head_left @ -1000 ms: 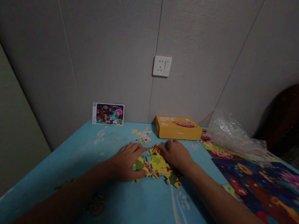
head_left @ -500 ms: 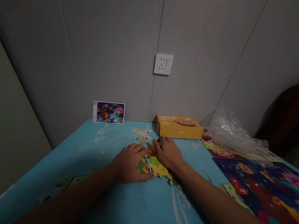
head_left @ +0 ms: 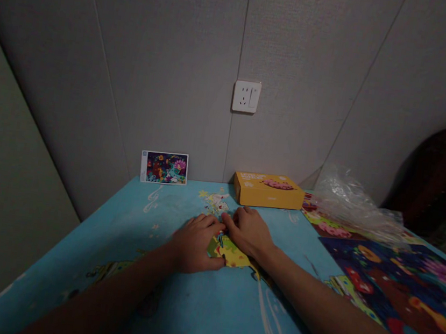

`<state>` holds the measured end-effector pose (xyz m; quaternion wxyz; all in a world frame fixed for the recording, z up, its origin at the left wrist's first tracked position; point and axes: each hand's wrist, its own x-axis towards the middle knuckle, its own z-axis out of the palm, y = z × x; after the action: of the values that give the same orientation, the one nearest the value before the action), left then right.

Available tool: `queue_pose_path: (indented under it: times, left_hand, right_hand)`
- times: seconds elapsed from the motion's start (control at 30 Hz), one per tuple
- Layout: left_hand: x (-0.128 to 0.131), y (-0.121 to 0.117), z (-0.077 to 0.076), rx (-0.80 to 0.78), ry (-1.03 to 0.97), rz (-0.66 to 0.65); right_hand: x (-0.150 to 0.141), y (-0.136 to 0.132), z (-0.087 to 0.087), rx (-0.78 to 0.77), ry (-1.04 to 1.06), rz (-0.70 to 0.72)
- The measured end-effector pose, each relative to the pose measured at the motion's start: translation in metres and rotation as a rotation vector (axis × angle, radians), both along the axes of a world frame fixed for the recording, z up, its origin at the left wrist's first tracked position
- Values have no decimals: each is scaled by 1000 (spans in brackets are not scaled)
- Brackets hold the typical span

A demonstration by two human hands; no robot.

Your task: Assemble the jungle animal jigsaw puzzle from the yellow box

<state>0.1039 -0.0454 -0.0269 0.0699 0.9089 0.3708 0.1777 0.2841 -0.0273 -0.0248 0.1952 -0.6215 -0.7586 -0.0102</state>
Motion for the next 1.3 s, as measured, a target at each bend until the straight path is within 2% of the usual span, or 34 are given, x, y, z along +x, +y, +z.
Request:
queue_pose_path:
  times: [0.2, 0.47, 0.6, 0.8, 0.93, 1.17, 1.3]
  left_hand:
    - [-3, -1, 2, -51, 21, -38]
    - [4, -6, 2, -50, -44, 72]
    - [2, -3, 0, -40, -63, 59]
    - [0, 3, -1, -7, -73, 37]
    - [-2, 6, -3, -27, -87, 41]
    - [-5, 9, -6, -78, -181, 30]
    - [-8, 11, -8, -131, -172, 72]
  right_hand:
    - [0, 2, -1, -18, -4, -23]
    - [0, 2, 4, -47, -39, -48]
    - [0, -1, 8, -78, 24, -36]
    - [4, -7, 13, -47, 75, 33]
    - [7, -4, 11, -38, 61, 90]
    - [6, 2, 6, -35, 55, 51]
    - [6, 1, 9, 7, 67, 43]
